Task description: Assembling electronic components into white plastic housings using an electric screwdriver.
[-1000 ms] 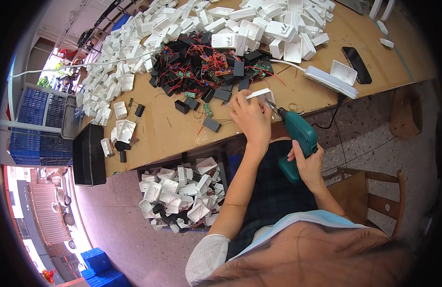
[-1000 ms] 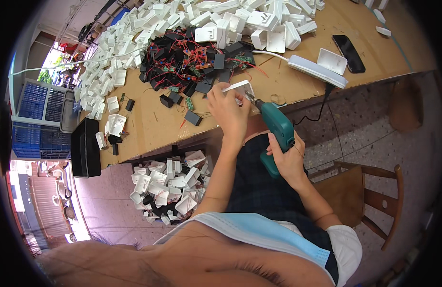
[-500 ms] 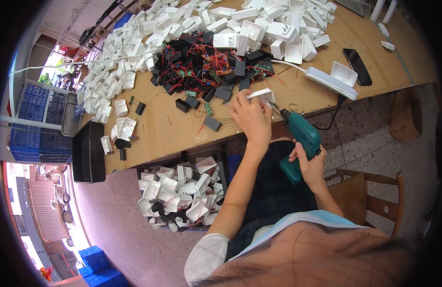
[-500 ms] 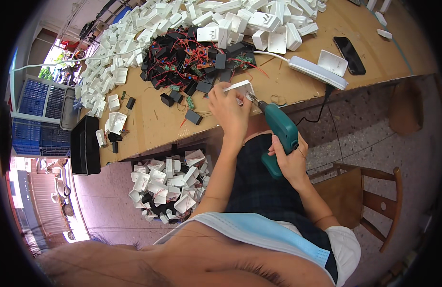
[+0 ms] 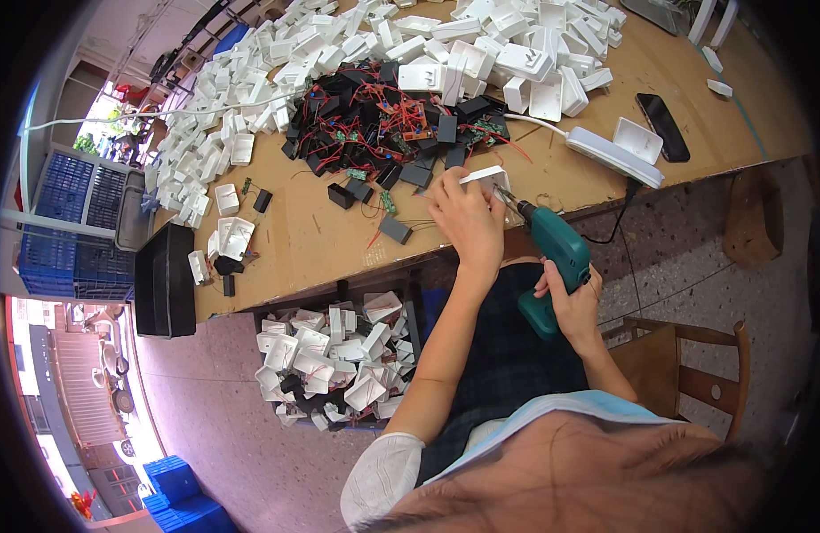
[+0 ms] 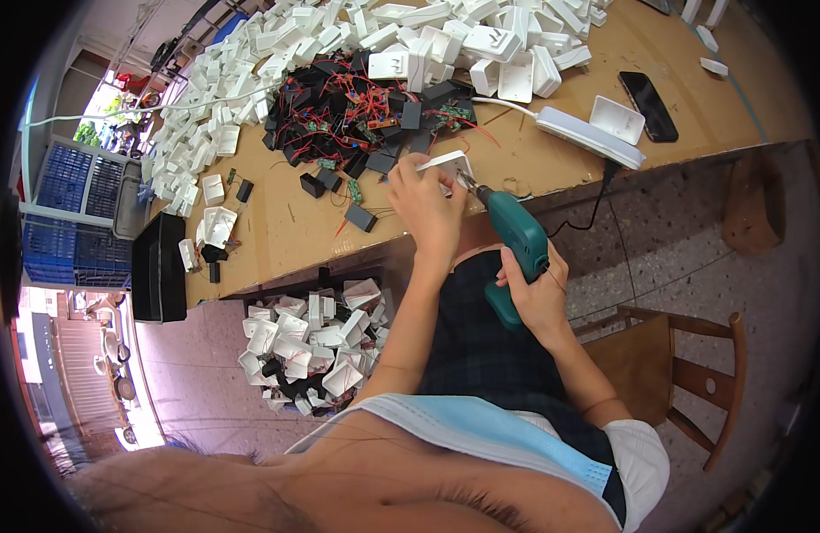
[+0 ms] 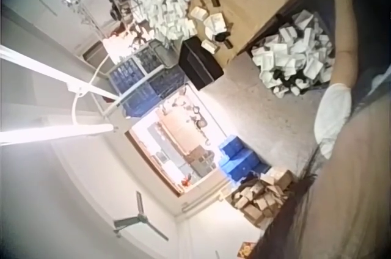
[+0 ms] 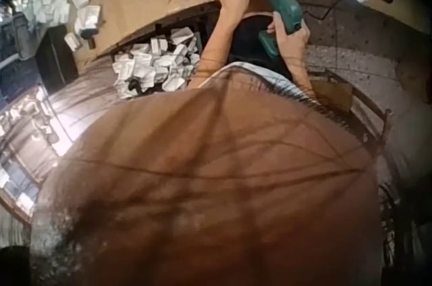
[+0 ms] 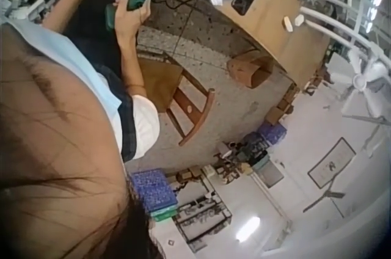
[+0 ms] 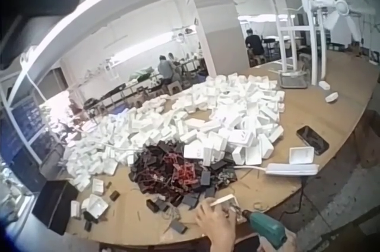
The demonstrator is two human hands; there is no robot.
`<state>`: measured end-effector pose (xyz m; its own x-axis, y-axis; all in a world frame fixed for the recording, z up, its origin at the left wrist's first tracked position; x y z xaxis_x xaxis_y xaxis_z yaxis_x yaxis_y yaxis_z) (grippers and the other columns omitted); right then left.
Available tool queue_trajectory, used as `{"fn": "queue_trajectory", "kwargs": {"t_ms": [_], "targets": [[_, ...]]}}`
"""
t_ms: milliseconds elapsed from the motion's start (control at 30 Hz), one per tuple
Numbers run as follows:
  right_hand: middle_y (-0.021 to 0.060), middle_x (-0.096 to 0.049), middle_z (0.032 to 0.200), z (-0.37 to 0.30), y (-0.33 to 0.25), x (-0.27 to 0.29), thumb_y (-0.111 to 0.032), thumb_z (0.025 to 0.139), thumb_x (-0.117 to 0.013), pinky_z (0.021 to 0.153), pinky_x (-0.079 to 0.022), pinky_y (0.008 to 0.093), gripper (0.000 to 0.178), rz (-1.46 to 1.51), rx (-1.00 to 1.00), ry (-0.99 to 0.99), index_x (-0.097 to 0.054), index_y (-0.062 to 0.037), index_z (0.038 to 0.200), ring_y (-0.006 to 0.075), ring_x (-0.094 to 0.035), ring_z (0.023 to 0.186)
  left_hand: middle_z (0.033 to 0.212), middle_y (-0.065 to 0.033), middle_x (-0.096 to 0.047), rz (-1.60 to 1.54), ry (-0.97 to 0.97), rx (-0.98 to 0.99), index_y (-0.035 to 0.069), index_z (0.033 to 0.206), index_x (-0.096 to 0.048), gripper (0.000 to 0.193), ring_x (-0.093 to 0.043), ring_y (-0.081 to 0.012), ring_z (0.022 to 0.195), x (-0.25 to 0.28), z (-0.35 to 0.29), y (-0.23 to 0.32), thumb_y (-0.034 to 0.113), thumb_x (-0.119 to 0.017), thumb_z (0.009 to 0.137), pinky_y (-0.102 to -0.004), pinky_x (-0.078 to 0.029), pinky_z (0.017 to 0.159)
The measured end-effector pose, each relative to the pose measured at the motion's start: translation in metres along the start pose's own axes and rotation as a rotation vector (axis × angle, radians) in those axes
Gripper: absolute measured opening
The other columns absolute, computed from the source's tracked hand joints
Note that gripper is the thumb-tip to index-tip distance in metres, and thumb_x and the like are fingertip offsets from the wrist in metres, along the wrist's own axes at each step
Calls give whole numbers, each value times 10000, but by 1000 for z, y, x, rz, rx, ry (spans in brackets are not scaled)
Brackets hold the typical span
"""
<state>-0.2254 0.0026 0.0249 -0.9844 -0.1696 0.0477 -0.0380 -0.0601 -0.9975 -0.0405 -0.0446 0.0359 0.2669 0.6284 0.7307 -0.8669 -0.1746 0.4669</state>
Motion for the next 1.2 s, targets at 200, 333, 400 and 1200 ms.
{"fn": "queue_trajectory", "kwargs": {"t_ms": [200, 333, 400, 1200], "targets": [[69, -678, 731, 1, 1, 0, -80, 1012, -642, 604, -538, 266, 143, 8, 16, -2, -658, 61, 1031, 121, -661, 625, 1229, -92, -575, 4, 7, 0, 49, 759, -669, 178, -503, -318, 1224, -3, 1, -3, 114, -821, 693, -469, -400, 944], [72, -672, 764, 1, 2, 1, -71, 1002, -660, 594, -559, 270, 135, 14, 21, -7, -645, 58, 1035, 120, -664, 632, 1234, -99, -563, -12, -12, 5, 26, 806, -675, 181, -502, -316, 1233, 0, 1, 0, 98, -807, 705, -476, -401, 943], [74, -678, 734, -1, 2, 1, -80, 1015, -638, 610, -541, 266, 150, 15, 16, 3, -656, 68, 1038, 121, -657, 628, 1236, -99, -563, -8, -16, 10, 21, 817, -681, 184, -502, -316, 1234, 0, 1, 0, 97, -804, 705, -476, -400, 944], [81, -696, 767, -20, 2, 30, -36, 1003, -609, 643, -574, 287, 176, 179, 19, 63, -662, 89, 1115, 128, -679, 668, 1223, -100, -565, 18, 23, 6, -1, 860, -692, 226, -510, -317, 1212, -3, -1, 1, 93, -809, 692, -468, -404, 926]]}}
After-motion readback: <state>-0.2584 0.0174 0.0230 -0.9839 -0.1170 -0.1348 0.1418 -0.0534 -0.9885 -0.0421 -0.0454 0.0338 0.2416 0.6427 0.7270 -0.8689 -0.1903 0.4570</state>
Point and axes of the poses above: each hand's wrist, its own z-axis towards the middle knuckle, its own x-axis out of the back of the hand, y = z × x, the point moved 4 cm from there along z, towards the middle knuckle
